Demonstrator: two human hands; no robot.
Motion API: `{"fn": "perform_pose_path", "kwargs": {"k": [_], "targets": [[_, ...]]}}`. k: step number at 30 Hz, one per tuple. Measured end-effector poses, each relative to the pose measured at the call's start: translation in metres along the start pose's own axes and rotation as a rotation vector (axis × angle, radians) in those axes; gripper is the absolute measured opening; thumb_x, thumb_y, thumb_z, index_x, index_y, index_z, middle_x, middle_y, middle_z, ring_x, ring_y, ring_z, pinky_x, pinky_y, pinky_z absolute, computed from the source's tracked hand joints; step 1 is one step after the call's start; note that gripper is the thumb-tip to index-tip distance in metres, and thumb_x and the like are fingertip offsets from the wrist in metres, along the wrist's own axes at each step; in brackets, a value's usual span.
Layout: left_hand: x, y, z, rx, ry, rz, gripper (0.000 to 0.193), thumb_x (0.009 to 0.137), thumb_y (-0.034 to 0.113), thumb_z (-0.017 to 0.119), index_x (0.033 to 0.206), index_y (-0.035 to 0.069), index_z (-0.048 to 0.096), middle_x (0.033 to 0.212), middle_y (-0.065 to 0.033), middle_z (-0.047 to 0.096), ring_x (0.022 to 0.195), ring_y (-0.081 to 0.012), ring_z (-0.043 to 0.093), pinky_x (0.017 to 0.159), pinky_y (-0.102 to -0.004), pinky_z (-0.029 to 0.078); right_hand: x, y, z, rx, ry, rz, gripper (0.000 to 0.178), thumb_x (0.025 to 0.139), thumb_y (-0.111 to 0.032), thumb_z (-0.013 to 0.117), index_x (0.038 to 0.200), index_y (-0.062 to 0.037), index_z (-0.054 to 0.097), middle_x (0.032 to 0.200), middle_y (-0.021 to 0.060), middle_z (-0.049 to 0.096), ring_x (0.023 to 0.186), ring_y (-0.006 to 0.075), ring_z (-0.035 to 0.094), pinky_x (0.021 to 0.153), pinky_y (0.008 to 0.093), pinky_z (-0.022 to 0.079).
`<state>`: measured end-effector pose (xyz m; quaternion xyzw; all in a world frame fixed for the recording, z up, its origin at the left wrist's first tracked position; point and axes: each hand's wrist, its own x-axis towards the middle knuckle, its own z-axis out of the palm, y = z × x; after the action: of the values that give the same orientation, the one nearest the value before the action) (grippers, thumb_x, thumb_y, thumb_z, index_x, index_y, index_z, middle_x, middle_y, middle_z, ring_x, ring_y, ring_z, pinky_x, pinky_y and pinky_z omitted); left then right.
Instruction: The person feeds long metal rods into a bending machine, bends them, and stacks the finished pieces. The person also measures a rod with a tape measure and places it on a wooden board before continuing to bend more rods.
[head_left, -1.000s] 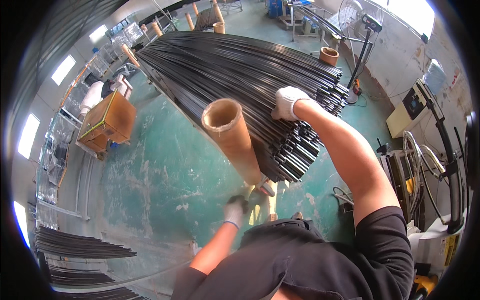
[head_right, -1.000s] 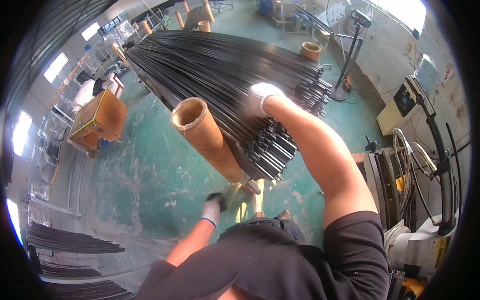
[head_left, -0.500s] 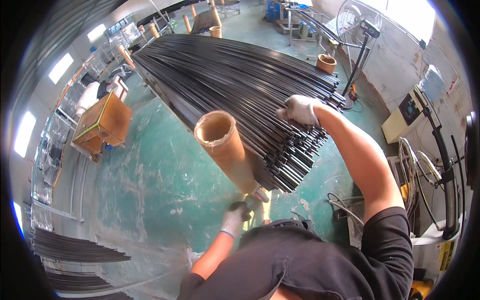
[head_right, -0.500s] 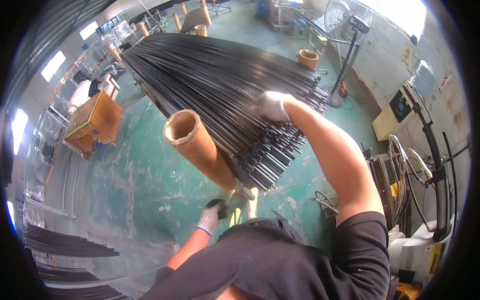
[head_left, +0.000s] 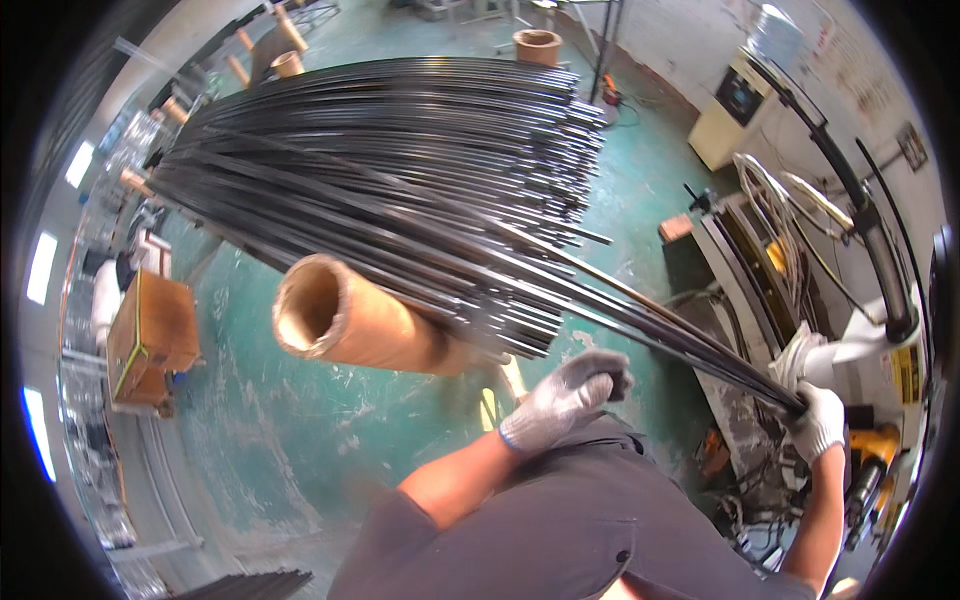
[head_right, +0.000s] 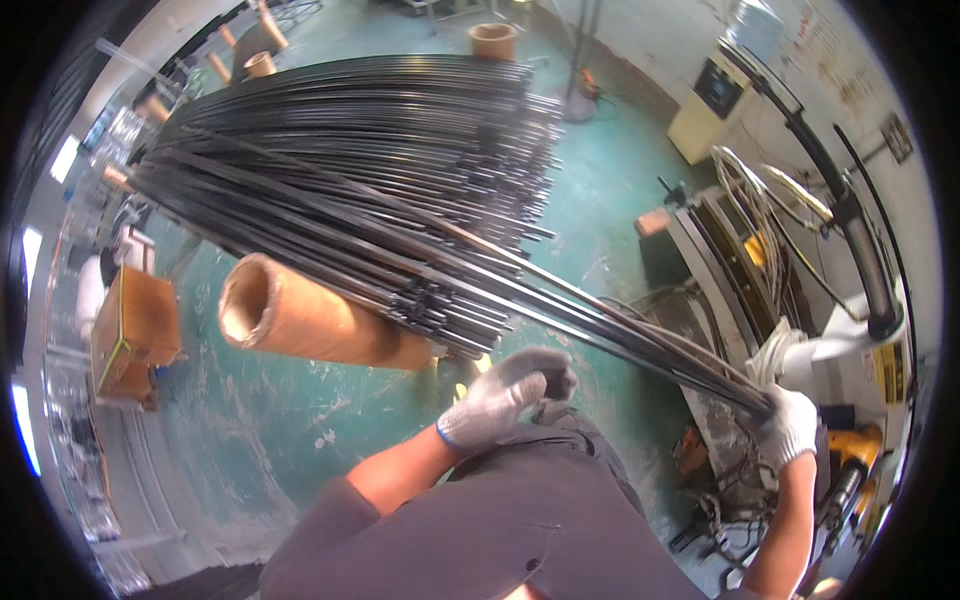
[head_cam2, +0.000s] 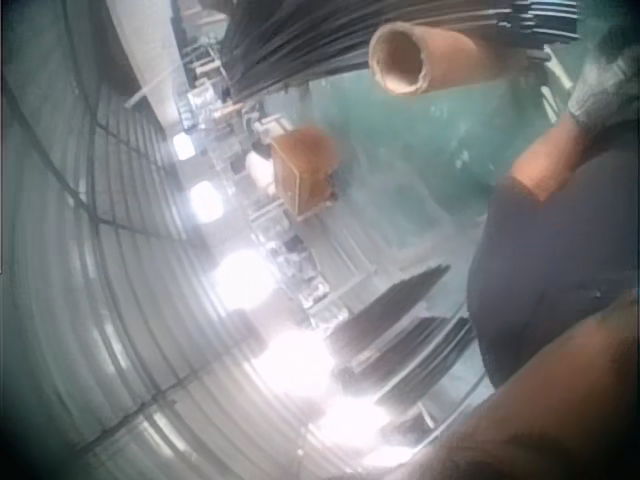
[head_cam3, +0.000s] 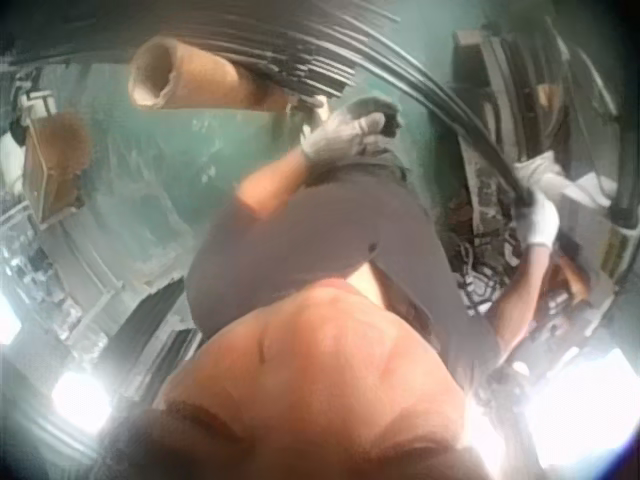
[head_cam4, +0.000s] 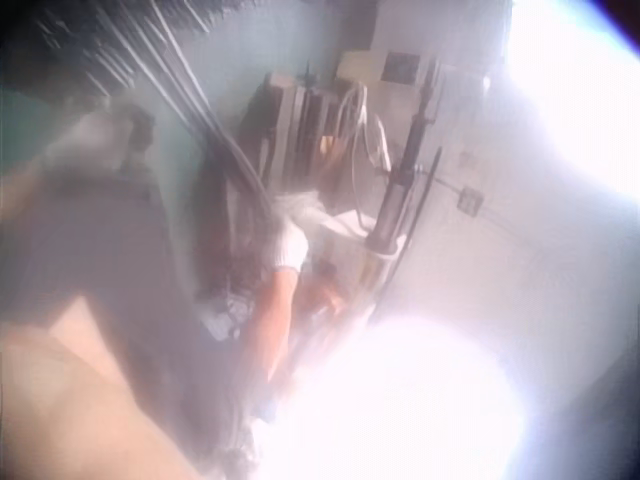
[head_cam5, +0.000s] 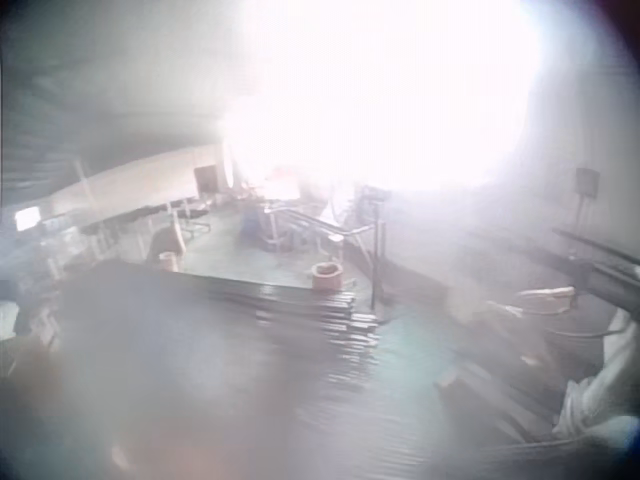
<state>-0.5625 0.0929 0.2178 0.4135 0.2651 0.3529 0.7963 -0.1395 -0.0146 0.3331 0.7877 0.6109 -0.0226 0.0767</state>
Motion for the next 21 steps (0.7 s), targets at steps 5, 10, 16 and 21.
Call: {"fn": "perform_pose_path", "kwargs": {"k": [5,10,16,21], "targets": [[0.043,0.021,0.055,-0.613,0.043,0.175,0.049,0.105,0.036,0.064,0.135,-0.002,0.058,0.118,-0.0139,0.066,0.116,-0.0261,0.061,0.101,-0.0456,0.049,-0.129,0.12,0.053,-0.097,0.442,0.089,0.02,0.081,-0.019,0.079,0.084,-0.0079,0.063,0.074,0.0161,0.057,0.073,0.0395,0.06,0.066,0.0483,0.045],[0.055,0.004,0.098,-0.859,0.077,0.096,0.032,0.1,0.028,0.072,0.116,0.002,0.062,0.094,-0.0072,0.062,0.091,-0.0231,0.059,0.099,-0.0436,0.047,-0.202,0.173,0.097,-0.117,0.678,0.189,0.017,0.084,-0.016,0.08,0.082,-0.0079,0.064,0.075,0.0156,0.06,0.076,0.0388,0.061,0.069,0.0471,0.047],[0.075,-0.034,0.179,-0.833,0.018,0.156,0.02,0.102,0.018,0.069,0.112,0.003,0.059,0.088,-0.0014,0.053,0.081,-0.0153,0.052,0.084,-0.0328,0.05,-0.363,0.35,0.199,-0.195,0.635,0.507,0.023,0.081,-0.014,0.077,0.083,-0.0071,0.056,0.081,0.0182,0.056,0.084,0.0407,0.058,0.08,0.0496,0.048],[0.109,-0.069,0.29,-0.702,-0.068,0.065,0.014,0.105,0.015,0.062,0.113,0.003,0.059,0.087,-0.0012,0.053,0.075,-0.016,0.048,0.079,-0.0316,0.048,-0.499,0.45,0.288,0.014,0.948,1.356,0.026,0.093,-0.015,0.066,0.114,-0.0002,0.068,0.105,0.0142,0.07,0.098,0.0337,0.065,0.091,0.0444,0.053]]}}
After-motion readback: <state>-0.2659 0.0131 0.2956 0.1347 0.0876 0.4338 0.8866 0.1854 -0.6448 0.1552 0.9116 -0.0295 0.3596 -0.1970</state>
